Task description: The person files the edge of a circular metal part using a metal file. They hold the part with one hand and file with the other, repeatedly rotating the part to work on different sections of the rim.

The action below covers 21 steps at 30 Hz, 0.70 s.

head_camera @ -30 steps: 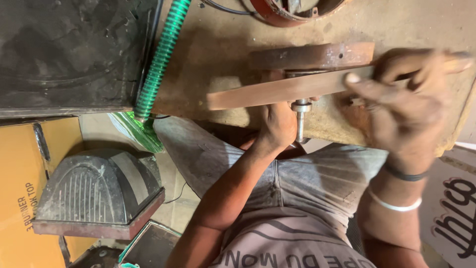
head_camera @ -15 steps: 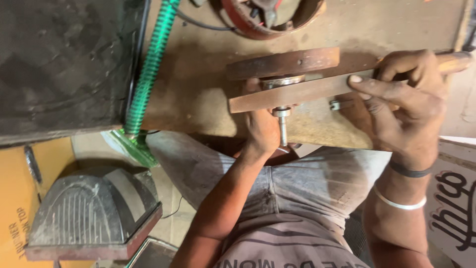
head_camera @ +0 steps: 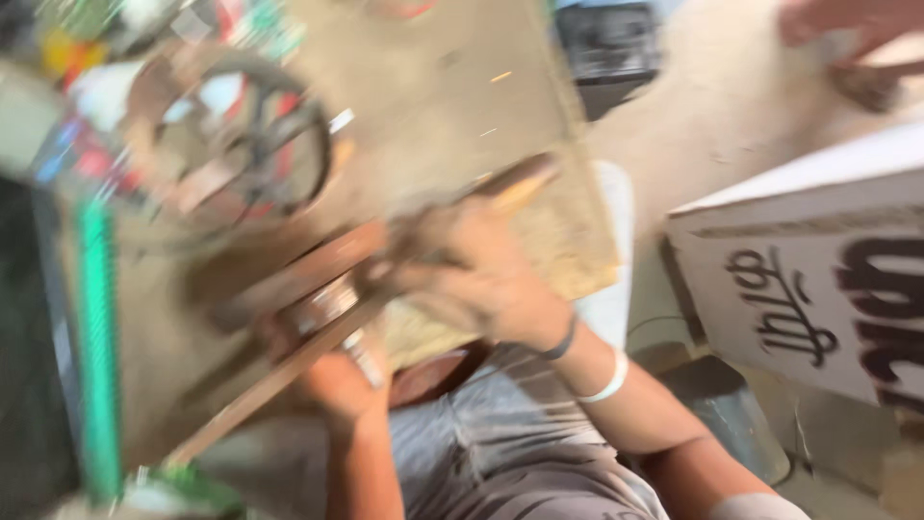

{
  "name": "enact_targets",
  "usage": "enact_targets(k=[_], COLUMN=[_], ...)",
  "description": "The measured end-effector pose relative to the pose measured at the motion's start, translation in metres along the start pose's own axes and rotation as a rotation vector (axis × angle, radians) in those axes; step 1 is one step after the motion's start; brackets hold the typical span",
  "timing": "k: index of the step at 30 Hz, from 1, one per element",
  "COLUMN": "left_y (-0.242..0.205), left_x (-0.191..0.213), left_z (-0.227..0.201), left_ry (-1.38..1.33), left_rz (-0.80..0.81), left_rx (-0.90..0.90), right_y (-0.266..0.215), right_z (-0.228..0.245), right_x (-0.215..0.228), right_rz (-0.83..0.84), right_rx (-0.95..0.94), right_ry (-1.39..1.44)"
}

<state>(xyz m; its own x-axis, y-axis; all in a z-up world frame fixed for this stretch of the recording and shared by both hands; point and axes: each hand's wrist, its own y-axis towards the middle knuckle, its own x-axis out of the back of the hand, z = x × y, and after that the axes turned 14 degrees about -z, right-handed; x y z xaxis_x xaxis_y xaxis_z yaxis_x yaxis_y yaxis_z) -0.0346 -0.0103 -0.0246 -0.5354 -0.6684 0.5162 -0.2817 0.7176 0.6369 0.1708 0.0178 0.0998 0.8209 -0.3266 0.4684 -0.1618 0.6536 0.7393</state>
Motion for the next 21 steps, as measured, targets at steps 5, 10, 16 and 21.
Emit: enact_targets(k=[5,10,16,21], left_y=[0.007,0.012,0.021,0.019], left_x=[-0.020,-0.034,-0.047,-0.025], left_z=[0.008,0.008,0.014,0.031], left_ry=[0.008,-0.054,-0.195,-0.295], left_rz=[-0.143,-0.202,-0.178,-0.152], left_rx=[0.116,0.224,0.326,0.502], right_y=[-0.018,-0.022,-0.032,-0.043], right_z=[-0.005,-0.005,-0.009,-0.012], right_x=[0.000,0.006,0.003,-0.006], right_rz=[0.007,-0.061,-0.070,-0.075], right_rx=[0.065,0.196,0.186,0.157], right_ry=[-0.051,-0.025,-0.042,-0.023])
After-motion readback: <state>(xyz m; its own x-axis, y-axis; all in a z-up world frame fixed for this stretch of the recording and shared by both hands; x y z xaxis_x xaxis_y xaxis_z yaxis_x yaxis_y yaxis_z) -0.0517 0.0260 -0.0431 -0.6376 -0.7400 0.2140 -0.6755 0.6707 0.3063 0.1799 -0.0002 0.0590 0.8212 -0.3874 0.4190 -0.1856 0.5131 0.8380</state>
